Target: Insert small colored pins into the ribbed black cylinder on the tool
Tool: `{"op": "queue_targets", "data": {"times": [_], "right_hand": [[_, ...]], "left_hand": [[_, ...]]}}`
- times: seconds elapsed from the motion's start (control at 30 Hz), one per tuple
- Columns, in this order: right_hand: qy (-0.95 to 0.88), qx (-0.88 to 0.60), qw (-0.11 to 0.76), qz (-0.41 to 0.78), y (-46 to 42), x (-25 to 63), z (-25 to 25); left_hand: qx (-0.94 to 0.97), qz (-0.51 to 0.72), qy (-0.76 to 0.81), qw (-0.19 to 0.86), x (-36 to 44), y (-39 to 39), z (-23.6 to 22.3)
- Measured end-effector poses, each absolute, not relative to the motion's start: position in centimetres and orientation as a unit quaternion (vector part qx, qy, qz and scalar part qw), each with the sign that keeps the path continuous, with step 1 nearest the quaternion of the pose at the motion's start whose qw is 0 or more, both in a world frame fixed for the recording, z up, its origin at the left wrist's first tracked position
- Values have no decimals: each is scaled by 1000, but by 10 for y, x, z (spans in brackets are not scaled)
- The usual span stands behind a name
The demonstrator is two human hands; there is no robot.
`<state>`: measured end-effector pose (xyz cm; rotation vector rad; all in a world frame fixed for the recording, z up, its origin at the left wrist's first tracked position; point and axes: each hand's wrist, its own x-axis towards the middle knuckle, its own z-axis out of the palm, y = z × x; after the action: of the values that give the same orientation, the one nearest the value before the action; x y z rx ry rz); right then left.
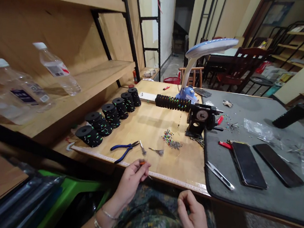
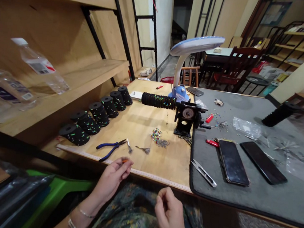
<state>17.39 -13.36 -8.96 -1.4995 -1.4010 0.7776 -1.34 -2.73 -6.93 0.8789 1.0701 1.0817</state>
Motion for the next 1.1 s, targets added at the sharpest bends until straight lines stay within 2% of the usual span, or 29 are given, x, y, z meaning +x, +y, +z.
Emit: {"op": "queue_targets", "data": {"times": [0.17, 0.3, 0.57, 0.8, 0.97, 1.1], "right_hand": [[-522, -604, 479, 365, -134, 176, -94], [-543, -598, 476, 347, -134, 176, -95], [-605, -594, 461, 262, -136, 173, -85], [-647, -587, 425, 238, -131, 184, -79], [-618, -610, 450, 209, -132, 199, -55], [-614, -580, 451, 288, -128, 187, -41]], "left_hand": [[410, 380, 472, 681, -17, -41, -76], [446, 309, 440, 715, -2, -61, -75], [405, 332, 399, 752, 23, -63, -71], [468, 347, 439, 684, 15, -55, -68], [555, 349, 448, 608, 14, -57, -58], [603, 336, 447, 569, 15, -64, -57]]}}
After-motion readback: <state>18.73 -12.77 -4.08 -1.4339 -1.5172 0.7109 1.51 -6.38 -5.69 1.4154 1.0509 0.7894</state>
